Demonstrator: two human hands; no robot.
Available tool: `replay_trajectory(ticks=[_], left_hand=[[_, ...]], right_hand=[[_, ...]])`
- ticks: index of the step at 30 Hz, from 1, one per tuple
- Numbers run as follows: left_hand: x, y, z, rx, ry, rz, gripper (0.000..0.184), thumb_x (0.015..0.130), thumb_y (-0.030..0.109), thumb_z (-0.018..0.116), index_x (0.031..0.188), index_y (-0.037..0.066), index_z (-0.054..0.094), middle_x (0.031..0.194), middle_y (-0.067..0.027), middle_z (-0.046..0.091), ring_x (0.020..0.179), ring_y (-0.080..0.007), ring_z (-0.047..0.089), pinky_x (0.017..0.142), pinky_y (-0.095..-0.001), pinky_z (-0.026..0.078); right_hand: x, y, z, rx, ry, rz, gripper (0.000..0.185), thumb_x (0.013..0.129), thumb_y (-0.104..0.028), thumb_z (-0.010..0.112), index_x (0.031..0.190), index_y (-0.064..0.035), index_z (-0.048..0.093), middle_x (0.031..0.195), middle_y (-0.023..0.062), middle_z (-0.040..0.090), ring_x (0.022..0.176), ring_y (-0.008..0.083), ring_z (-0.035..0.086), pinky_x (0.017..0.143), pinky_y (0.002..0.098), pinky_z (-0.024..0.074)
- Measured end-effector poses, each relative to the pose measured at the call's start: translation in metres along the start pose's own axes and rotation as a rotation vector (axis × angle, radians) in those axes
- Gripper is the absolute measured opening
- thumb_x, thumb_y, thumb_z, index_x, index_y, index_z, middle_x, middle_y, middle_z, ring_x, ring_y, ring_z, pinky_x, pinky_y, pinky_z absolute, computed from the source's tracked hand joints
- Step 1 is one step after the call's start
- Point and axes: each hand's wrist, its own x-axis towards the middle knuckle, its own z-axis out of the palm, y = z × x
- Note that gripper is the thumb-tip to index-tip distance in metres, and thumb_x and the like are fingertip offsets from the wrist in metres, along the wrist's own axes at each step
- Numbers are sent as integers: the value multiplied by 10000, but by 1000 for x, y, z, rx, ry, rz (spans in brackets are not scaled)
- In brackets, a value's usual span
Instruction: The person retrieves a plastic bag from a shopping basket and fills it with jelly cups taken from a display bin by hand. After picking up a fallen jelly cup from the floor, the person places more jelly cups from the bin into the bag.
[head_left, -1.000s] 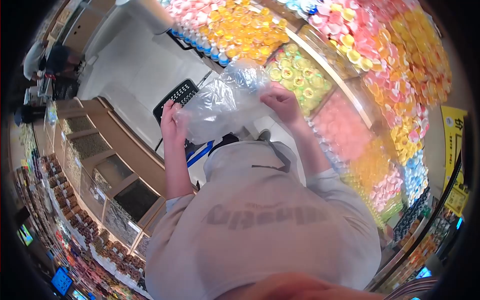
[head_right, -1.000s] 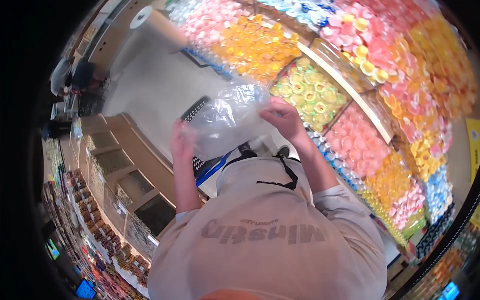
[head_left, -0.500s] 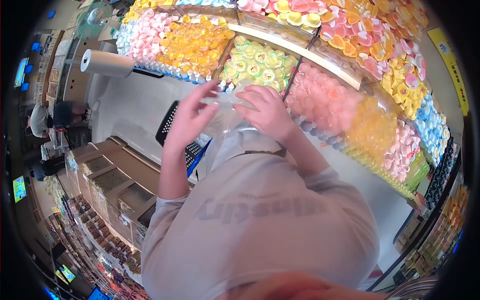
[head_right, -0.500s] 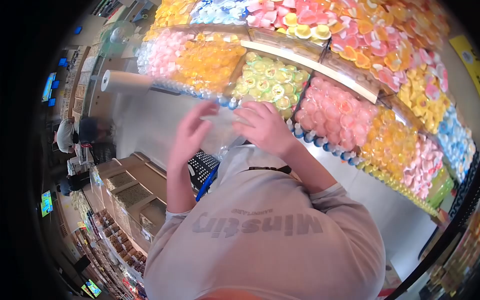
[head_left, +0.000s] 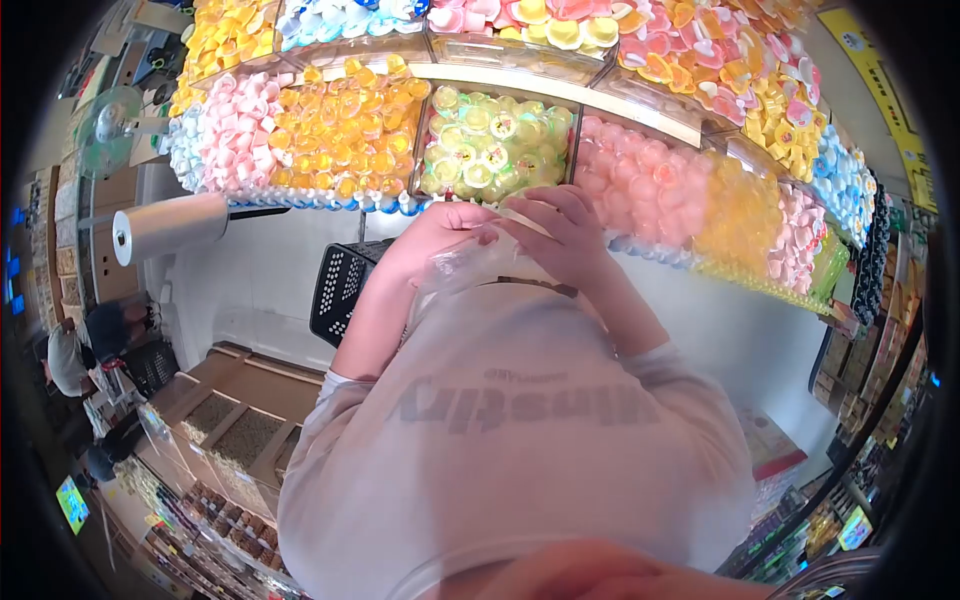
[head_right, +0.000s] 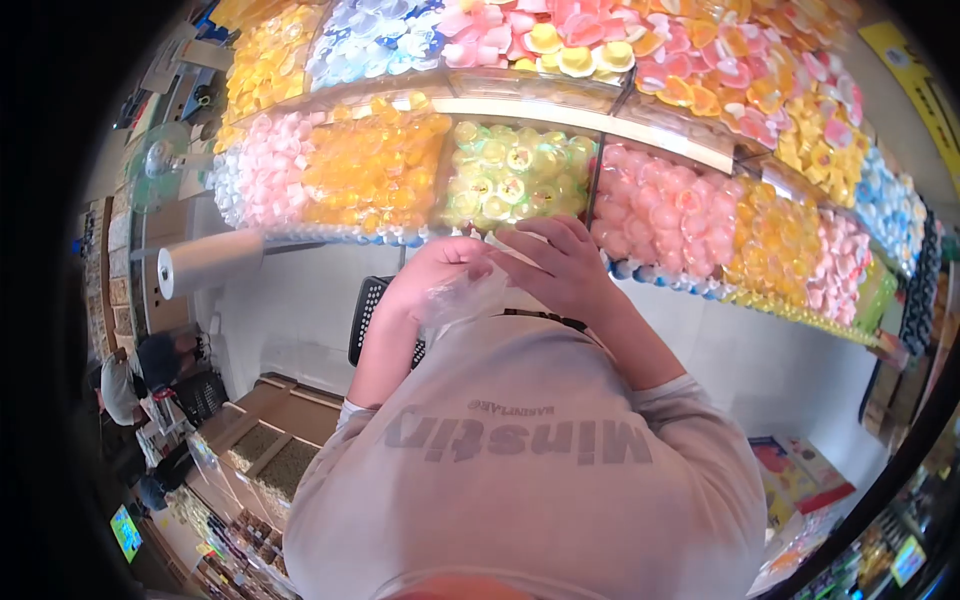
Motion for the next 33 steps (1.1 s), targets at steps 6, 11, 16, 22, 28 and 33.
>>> replay_trajectory(ticks=[6,11,16,22,28,33], left_hand=[[-24,71,-94,397,476,326,80,900,22,600,941,-1,665,856,-15,678,753,-48,595,653,-218,480],[-36,117,-124,96,769,855,109,942,22,554,1030,2,615,868,-23,637,797,-47,574,697,-181,438],[-36,123,-128,-118,368,623,198,930,59,511,1113,1,555,987,-101,642,887,-175,630,819,-268,483],[0,74,-96,680,223,664,475,847,138,674,1261,10,479,1019,-94,623,983,-183,624,827,-341,498],[10,85,-102,857,256,445,216,893,131,620,1065,1,615,792,-26,601,733,-125,593,671,-287,478],[2,102,-101,181,415,526,156,972,105,489,978,20,620,703,24,523,598,-63,469,559,-205,381]], right_hand=[[57,-16,14,23,92,117,291,664,-180,765,949,-168,708,1108,26,600,1045,264,549,833,396,470],[92,-30,34,-47,-153,246,261,677,-127,748,932,-158,698,1105,52,590,1067,256,538,850,394,460],[101,-33,53,-211,-271,436,211,730,-105,710,939,-95,682,1081,63,601,1043,282,550,833,393,431],[115,-44,57,-173,-81,612,227,742,-141,703,935,-31,654,956,95,624,931,288,580,815,390,429],[93,-35,54,78,-89,479,290,802,-167,690,1058,-31,677,1002,91,652,985,272,576,833,393,444],[70,-9,49,392,-371,510,287,856,-137,642,1124,-35,662,1040,83,660,955,259,604,845,366,467]])
